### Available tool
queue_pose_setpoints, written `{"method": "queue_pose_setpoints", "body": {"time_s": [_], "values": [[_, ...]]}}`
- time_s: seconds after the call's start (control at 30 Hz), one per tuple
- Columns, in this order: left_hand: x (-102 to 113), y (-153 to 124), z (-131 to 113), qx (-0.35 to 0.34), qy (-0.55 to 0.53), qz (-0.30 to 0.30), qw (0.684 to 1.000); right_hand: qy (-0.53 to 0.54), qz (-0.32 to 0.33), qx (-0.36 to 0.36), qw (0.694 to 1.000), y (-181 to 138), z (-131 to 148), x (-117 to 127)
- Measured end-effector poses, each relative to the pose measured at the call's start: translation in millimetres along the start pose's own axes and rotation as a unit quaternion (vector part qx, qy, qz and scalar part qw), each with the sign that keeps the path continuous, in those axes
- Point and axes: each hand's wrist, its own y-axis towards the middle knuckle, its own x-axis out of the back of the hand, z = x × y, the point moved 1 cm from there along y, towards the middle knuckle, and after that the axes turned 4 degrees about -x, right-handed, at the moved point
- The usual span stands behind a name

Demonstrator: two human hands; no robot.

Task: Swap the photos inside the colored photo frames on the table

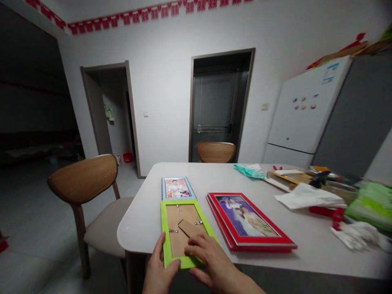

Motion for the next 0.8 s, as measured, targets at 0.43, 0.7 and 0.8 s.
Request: {"method": "queue_pose_setpoints", "body": {"time_s": [0.43,0.7,0.8], "values": [[4,14,-18,-0.047,0.343,0.126,0.930,0.009,-0.031,-0.011,0.999,7,-13,0],[4,13,-26,-0.072,0.309,0.152,0.936,-0.073,-0.077,-0.153,0.983,37,-64,21],[6,14,-27,-0.085,0.300,0.169,0.935,-0.114,-0.080,-0.191,0.972,47,-70,15]]}}
